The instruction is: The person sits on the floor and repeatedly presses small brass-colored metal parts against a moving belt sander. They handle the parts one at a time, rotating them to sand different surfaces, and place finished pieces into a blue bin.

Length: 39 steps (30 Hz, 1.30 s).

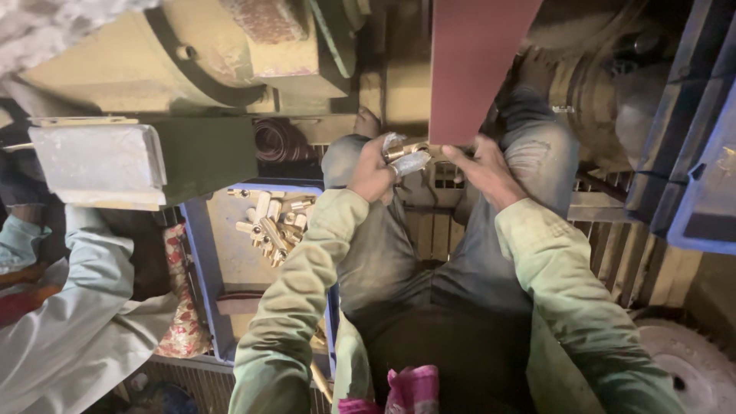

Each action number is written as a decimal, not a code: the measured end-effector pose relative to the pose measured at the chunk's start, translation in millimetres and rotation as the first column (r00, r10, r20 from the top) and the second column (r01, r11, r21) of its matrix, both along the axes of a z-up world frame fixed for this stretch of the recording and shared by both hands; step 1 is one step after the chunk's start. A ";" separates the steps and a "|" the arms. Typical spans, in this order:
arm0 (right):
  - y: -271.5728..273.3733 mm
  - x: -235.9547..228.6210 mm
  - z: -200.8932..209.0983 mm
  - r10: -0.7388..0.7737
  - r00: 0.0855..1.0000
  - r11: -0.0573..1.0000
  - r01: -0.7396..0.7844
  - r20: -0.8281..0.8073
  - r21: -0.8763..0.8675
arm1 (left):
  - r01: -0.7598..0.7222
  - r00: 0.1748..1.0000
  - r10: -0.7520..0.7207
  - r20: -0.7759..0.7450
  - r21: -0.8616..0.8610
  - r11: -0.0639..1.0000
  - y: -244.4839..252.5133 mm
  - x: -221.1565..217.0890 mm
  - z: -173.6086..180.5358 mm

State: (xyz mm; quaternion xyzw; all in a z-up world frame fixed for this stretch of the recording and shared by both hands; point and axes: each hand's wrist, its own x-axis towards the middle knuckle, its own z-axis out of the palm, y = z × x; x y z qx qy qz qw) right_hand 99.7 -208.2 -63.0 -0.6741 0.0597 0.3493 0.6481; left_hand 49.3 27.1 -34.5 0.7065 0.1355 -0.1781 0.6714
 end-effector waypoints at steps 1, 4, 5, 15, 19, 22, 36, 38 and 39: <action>-2.3 0.3 0.9 -0.009 1.000 1.000 0.009 -0.012 -0.005 | -0.004 1.000 0.004 -0.026 0.003 1.000 -2.5 -0.2 -5.3; -6.0 2.1 2.3 -0.036 0.998 0.997 0.033 -0.051 -0.070 | -0.007 0.997 0.007 -0.082 0.007 1.000 -7.3 3.6 -18.7; -7.2 0.6 3.1 -0.044 0.997 0.994 0.037 -0.066 -0.100 | -0.009 0.996 0.010 -0.092 0.005 1.000 -8.0 3.4 -20.8; 14.0 -6.2 1.2 0.037 0.985 0.999 -0.035 0.167 -0.019 | -0.043 0.994 0.048 -0.094 0.050 0.998 19.1 -12.1 -6.1; 24.1 -7.5 8.4 0.054 0.997 0.997 -0.057 -0.052 -0.043 | -0.080 0.994 0.087 -0.059 0.115 0.990 26.2 -18.3 -15.8; 26.2 -7.1 14.4 0.138 0.968 0.990 -0.134 0.211 -0.030 | -0.103 0.981 0.078 0.176 0.139 0.985 30.9 -24.8 -21.8; -330.5 85.6 10.7 0.005 0.465 0.591 0.713 0.885 -0.378 | -0.860 0.510 0.786 -0.349 -0.220 0.460 132.6 -222.3 0.3; -364.3 112.1 -20.7 0.036 0.505 0.606 0.675 0.862 -0.421 | -0.900 0.431 0.780 -0.454 -0.149 0.411 128.7 -248.4 -18.8; -377.0 122.5 -33.7 0.052 0.526 0.614 0.654 0.849 -0.443 | -0.913 0.392 0.770 -0.504 -0.112 0.392 123.0 -261.3 -27.2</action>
